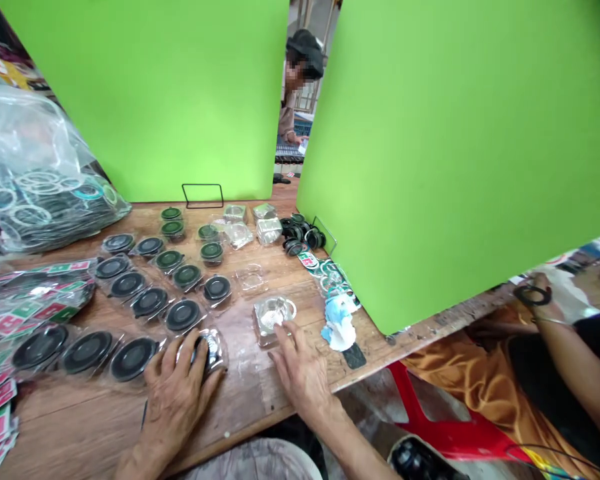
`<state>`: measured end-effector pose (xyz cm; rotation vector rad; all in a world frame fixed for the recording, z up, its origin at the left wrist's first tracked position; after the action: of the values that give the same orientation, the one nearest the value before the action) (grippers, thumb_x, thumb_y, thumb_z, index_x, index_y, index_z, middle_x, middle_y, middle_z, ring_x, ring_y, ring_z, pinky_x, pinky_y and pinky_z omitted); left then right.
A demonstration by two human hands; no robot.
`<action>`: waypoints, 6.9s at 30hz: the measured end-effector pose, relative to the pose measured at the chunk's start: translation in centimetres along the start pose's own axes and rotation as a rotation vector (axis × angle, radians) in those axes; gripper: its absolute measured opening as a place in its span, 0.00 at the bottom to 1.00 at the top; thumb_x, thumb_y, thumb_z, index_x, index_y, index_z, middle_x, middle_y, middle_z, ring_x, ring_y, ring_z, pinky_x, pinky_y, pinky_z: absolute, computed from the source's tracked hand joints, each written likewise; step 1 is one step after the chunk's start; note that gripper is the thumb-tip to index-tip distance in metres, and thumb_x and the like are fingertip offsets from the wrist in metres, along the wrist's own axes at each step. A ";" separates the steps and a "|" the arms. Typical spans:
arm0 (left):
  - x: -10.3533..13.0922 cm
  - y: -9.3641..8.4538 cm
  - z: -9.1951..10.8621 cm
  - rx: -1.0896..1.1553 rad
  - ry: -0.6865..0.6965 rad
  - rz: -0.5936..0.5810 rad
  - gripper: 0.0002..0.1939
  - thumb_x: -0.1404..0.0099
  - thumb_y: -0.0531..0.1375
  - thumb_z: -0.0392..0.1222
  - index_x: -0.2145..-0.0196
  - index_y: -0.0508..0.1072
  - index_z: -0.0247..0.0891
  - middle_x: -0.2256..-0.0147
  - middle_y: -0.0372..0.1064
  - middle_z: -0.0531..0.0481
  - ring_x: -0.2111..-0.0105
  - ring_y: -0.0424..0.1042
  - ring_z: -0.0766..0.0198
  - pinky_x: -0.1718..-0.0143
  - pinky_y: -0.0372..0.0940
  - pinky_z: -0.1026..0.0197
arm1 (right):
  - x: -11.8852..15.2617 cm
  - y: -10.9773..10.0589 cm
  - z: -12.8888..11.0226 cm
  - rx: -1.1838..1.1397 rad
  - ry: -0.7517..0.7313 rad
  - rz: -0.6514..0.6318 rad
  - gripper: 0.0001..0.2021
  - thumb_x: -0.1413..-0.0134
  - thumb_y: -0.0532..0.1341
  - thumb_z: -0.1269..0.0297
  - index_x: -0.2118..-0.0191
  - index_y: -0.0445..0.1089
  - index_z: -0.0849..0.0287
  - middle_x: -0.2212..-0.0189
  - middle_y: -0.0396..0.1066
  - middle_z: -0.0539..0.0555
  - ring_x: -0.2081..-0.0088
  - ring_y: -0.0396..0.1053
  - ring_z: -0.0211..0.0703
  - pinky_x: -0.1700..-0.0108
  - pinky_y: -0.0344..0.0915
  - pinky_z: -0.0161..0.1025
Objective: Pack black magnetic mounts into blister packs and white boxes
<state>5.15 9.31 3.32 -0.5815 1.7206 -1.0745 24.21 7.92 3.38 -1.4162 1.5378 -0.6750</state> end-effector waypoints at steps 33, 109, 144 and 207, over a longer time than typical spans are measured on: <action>-4.5 1.5 2.9 0.035 0.230 -0.011 0.12 0.42 0.57 0.47 0.68 0.76 0.37 0.55 0.72 0.36 0.55 0.67 0.44 0.57 0.58 0.44 | -11.5 -6.3 14.7 0.517 0.230 0.062 0.13 0.41 0.49 0.78 0.57 0.68 0.67 0.61 0.68 0.58 0.68 0.69 0.33 0.68 0.57 0.31; -22.6 9.9 -1.6 0.536 -0.226 -0.495 0.19 0.49 0.65 0.46 0.59 0.73 0.36 0.53 0.70 0.37 0.47 0.61 0.39 0.48 0.51 0.44 | -2.4 0.2 12.3 0.646 0.168 0.151 0.12 0.39 0.52 0.67 0.54 0.70 0.56 0.49 0.67 0.59 0.51 0.61 0.55 0.54 0.57 0.52; -16.2 3.4 2.4 0.761 -0.093 -0.342 0.20 0.41 0.55 0.42 0.52 0.71 0.35 0.51 0.67 0.35 0.49 0.62 0.41 0.49 0.51 0.37 | -22.6 -3.0 17.1 0.373 0.374 0.099 0.11 0.41 0.57 0.65 0.54 0.65 0.63 0.57 0.68 0.57 0.57 0.68 0.44 0.55 0.65 0.43; -16.8 7.1 6.0 0.415 0.124 -0.576 0.24 0.45 0.59 0.47 0.52 0.70 0.34 0.49 0.65 0.34 0.46 0.58 0.39 0.47 0.51 0.39 | -2.4 -2.9 12.1 0.532 0.296 0.010 0.15 0.44 0.59 0.64 0.50 0.68 0.55 0.50 0.67 0.59 0.53 0.64 0.53 0.54 0.60 0.47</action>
<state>18.06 23.53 4.60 -0.7723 1.3940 -1.8515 36.01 11.88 1.18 -0.9342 1.4353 -1.2252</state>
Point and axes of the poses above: each hand's wrist, its own x-axis away from the middle knuckle, its own y-axis out of the palm, z = x × y, the point moved 7 cm from there along -x, towards the middle knuckle
